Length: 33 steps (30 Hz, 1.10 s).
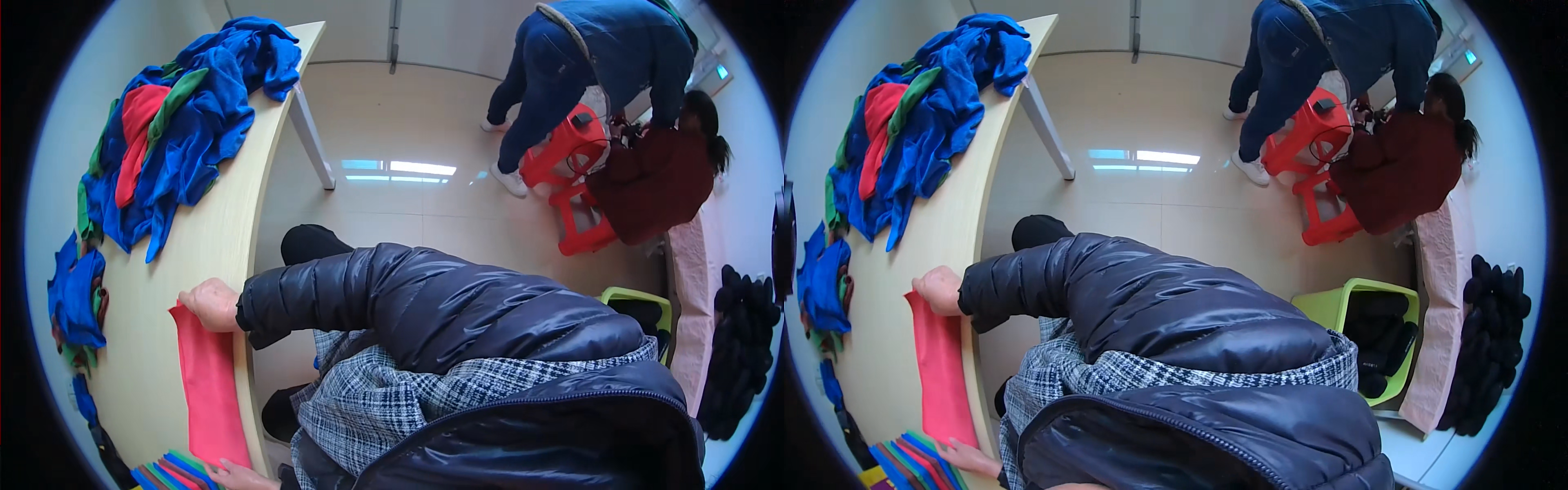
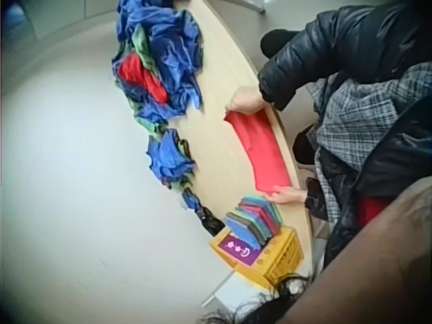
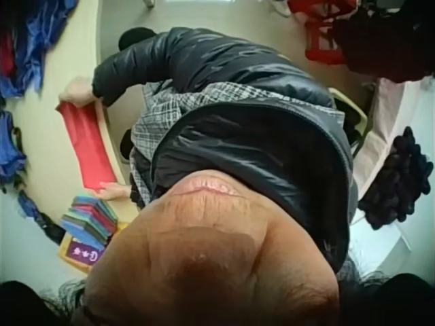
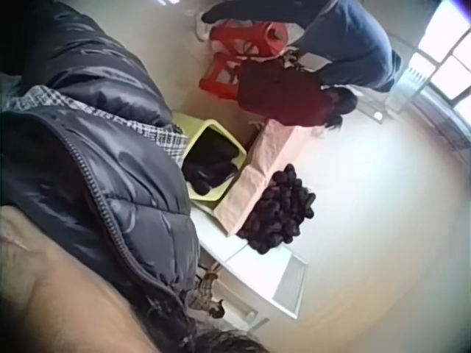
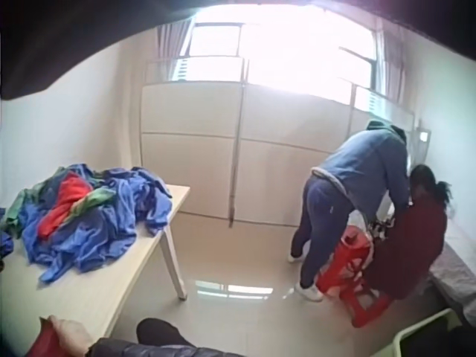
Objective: The person folds a brown cloth, a blue cloth, and a red cloth one at a time by hand, smoothing each one out on the table before folding it into a rectangle and placing it onto a stack.
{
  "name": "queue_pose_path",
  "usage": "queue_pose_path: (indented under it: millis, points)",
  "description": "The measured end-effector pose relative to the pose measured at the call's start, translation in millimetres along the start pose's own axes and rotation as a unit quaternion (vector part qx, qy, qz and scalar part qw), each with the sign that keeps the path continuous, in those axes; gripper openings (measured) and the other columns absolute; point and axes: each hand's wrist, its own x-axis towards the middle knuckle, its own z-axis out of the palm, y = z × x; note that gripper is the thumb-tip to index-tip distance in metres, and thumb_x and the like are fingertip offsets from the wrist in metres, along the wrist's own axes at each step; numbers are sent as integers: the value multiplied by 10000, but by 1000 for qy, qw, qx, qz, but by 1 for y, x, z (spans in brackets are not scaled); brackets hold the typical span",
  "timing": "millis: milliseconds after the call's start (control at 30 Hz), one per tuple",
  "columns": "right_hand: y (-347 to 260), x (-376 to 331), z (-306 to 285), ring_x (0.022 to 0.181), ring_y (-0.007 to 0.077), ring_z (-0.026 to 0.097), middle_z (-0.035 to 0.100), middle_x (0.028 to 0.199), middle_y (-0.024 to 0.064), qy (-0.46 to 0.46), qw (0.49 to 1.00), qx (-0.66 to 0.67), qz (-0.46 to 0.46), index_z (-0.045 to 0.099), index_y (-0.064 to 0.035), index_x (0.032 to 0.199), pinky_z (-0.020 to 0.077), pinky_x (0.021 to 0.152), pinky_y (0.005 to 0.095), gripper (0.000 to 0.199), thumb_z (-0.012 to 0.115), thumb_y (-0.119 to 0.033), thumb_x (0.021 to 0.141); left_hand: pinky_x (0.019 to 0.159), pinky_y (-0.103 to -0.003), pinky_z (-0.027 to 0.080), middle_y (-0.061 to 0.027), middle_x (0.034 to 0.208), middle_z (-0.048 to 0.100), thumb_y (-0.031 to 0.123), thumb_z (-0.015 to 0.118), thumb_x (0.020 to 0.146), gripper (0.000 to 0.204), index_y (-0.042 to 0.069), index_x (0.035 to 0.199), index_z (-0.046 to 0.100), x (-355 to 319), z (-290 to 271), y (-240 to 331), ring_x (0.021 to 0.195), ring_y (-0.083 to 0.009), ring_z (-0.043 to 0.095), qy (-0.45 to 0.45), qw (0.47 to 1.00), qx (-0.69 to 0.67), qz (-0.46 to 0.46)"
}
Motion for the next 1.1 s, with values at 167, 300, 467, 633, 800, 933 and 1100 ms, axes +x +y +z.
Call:
queue_pose_path:
  millis: [167, 300, 467, 633, 800, 933, 1100]
  points:
    - [3, -7, 0, 778, 393, 680, 681, 786, 210, 20, 1000, -1, -20, 621, 4, 964, 517, 726, 461, 239, 622, -62, 735, 998, -383, 452, -278, 1320, 572, 48, 537, 996, 419, -45, 1397, 460, 6, -4, -41, 1170, -344, 592, -51, 998, -10, 27]
    - [1, -10, 1, 767, 376, 681, 679, 803, 191, 25, 999, -11, -44, 606, -2, 990, 522, 699, 452, 230, 606, -85, 776, 1131, -559, 300, -281, 1436, 462, 282, 579, 984, 583, -48, 1438, 422, -26, 5, 32, 1325, -446, 436, -70, 976, -76, 193]
    - [4, -14, -1, 765, 362, 673, 664, 848, 184, 17, 997, -8, -75, 571, -7, 1001, 522, 671, 446, 215, 590, -102, 809, 1132, -559, 299, -276, 1440, 462, 287, 585, 980, 590, -45, 1440, 422, -22, 27, 46, 1327, -445, 435, -90, 971, -91, 203]
    - [8, -14, 3, 804, 374, 681, 681, 827, 199, 47, 997, -4, -66, 606, -10, 946, 524, 711, 450, 209, 627, -84, 751, 1132, -558, 298, -271, 1443, 462, 291, 591, 976, 597, -41, 1442, 422, -23, 35, 55, 1328, -444, 434, -97, 969, -96, 204]
    - [0, -9, 0, 823, 378, 685, 684, 825, 198, 14, 999, 0, -28, 602, -6, 964, 520, 728, 453, 239, 635, -73, 737, 1133, -558, 297, -265, 1446, 461, 296, 597, 972, 603, -37, 1443, 422, -25, 38, 58, 1330, -443, 433, -101, 970, -98, 200]
    - [-6, 1, -1, 784, 373, 682, 671, 801, 195, -20, 999, -8, 29, 563, 1, 986, 518, 694, 450, 228, 609, -79, 777, 1134, -558, 296, -261, 1448, 461, 300, 602, 969, 609, -34, 1445, 422, -26, 40, 59, 1332, -442, 432, -102, 971, -95, 195]
    - [-7, 19, 10, 806, 372, 685, 679, 816, 194, -29, 998, 22, 58, 572, -10, 992, 514, 729, 451, 243, 625, -62, 760, 1134, -558, 295, -256, 1451, 461, 305, 608, 965, 615, -31, 1446, 422, -25, 45, 62, 1333, -441, 432, -105, 972, -95, 188]
